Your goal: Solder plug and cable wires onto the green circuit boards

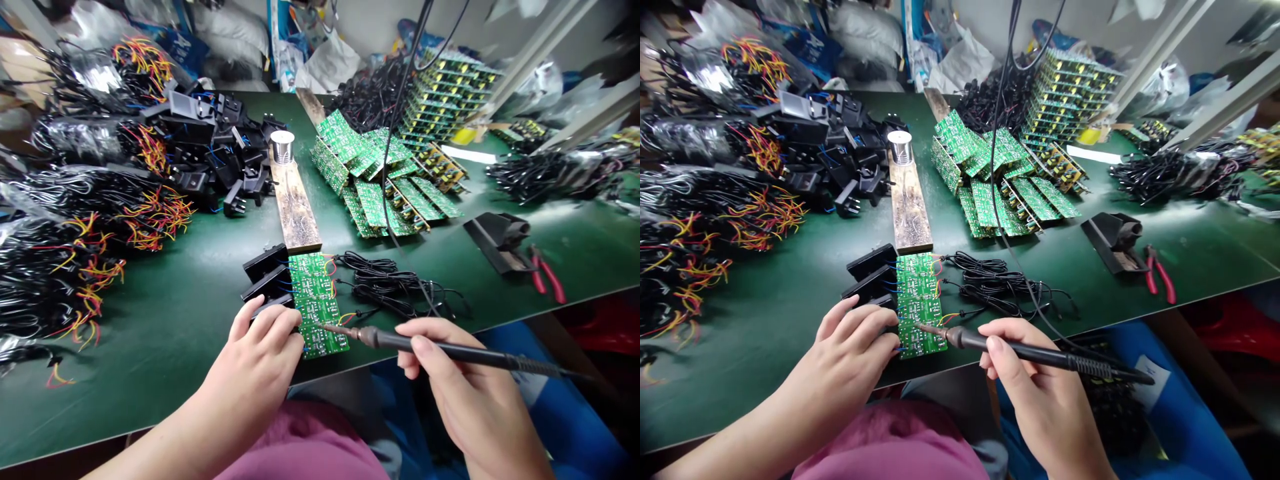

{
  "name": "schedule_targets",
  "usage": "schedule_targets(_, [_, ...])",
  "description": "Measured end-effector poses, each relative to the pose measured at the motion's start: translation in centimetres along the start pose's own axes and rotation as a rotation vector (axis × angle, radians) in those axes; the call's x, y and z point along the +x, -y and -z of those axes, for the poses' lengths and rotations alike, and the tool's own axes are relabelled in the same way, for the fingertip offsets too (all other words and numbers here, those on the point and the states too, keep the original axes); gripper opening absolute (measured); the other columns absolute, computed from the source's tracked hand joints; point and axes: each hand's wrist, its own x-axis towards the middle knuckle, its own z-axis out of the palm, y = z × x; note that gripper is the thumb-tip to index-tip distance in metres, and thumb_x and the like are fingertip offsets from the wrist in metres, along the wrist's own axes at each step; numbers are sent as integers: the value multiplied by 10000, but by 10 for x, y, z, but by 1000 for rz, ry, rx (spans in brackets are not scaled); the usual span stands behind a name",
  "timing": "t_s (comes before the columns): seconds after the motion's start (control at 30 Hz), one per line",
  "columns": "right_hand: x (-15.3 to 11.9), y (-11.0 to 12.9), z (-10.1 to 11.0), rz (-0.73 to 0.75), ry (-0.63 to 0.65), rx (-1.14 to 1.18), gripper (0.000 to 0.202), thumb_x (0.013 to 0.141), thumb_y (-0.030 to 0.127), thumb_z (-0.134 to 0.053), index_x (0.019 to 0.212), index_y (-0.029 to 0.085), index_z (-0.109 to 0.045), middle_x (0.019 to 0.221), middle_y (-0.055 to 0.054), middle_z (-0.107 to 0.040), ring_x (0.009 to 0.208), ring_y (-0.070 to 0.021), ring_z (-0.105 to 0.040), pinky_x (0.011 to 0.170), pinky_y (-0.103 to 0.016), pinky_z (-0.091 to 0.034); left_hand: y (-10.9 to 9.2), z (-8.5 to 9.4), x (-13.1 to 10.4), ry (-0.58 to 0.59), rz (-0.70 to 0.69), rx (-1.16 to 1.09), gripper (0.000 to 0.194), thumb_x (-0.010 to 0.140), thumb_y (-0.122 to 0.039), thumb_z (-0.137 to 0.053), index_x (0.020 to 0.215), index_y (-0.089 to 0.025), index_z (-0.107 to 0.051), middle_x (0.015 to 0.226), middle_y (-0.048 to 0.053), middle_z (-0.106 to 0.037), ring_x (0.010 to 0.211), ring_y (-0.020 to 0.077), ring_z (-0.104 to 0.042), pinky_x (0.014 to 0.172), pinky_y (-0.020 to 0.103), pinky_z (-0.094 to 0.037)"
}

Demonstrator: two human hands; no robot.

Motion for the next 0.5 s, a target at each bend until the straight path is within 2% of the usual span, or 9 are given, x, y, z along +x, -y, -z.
schedule_targets(0.17, [-1,1,-2,-6,-1,2,161,1056,382,-690,1068,247,-776,774,-17,-717,672,-140,-667,612,-188,-579,1,1,0,23,25,-29,114,1011,-200,-617,975,-234,-719,1249,46,-704,1266,249,-580,1322,514,-163])
schedule_targets(0.33, [0,1,-4,-13,0,-23,177,1047,394,-695,1047,239,-779,767,-23,-717,668,-155,-673,604,-210,-589,1,6,-3,40,92,-169,155,1049,-304,-580,993,-264,-719,1279,21,-680,1308,232,-559,1320,525,-163])
schedule_targets(0.5, [1,1,-5,-10,8,-22,165,1059,392,-684,1057,255,-775,781,-11,-717,675,-137,-677,614,-181,-582,0,6,-5,18,125,-196,179,1052,-268,-567,965,-272,-724,1294,17,-678,1316,217,-553,1322,527,-161])
